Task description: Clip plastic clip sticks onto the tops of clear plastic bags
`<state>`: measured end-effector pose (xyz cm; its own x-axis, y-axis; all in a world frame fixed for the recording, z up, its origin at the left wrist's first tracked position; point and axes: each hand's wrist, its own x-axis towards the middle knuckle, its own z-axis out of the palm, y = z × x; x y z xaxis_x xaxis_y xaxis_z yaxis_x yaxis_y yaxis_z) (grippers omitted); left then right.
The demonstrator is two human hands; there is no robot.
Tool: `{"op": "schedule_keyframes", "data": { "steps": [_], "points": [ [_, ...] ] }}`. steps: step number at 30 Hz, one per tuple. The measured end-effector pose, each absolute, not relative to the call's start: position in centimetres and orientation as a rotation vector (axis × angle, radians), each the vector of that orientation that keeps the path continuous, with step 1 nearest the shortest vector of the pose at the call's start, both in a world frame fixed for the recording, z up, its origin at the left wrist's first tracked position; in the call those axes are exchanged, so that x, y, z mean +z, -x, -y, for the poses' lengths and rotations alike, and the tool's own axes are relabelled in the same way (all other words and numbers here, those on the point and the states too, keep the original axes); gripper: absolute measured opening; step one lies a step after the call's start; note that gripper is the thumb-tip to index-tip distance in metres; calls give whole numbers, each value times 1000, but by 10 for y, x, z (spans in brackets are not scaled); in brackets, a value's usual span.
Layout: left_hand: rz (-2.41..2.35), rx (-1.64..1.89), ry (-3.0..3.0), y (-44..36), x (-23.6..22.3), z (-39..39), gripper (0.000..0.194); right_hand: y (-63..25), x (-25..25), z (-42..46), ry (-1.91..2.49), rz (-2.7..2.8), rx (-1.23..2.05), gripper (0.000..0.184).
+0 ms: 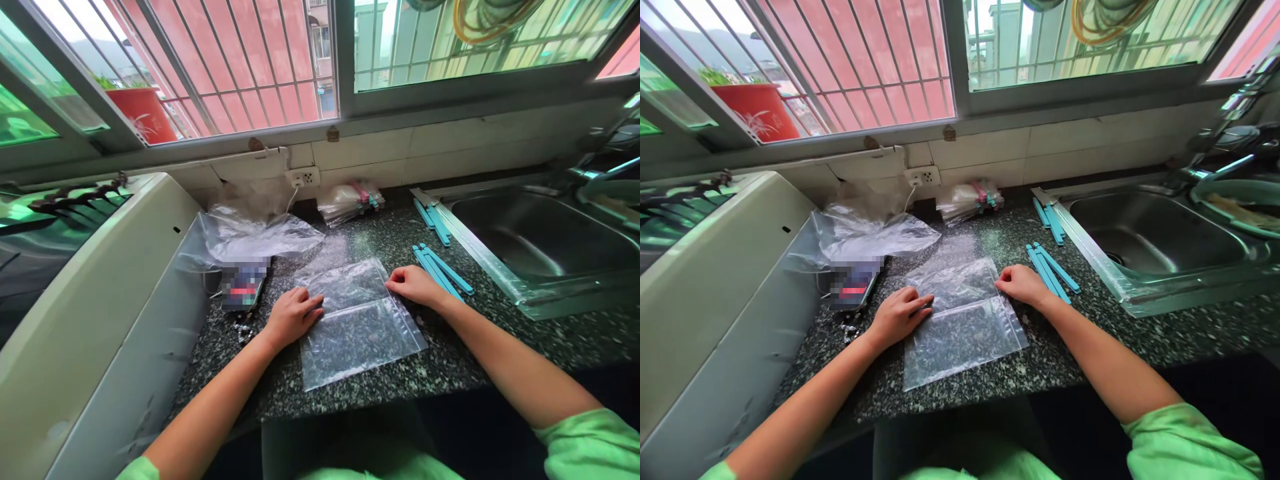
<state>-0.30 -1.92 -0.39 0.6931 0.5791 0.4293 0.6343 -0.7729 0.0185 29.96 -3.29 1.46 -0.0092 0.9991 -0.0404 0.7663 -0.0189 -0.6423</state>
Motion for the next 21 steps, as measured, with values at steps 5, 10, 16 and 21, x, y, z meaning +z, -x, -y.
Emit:
{"op": "schedule_keyframes", "data": {
  "steps": [5,10,16,21],
  "points": [
    [992,-631,2786,5,-6,19,27,-307,17,-2,1748,1618,678,17],
    [994,-642,2803,3,-3,19,26,-308,19,-32,1742,1650,761,12],
    [1019,-644,2828,2,-5,19,25,-302,19,-30,1730,1658,891,25],
    [1208,-884,2787,3,-3,17,27,-299,22,-26,1491,1559,966,26]
  ]
}}
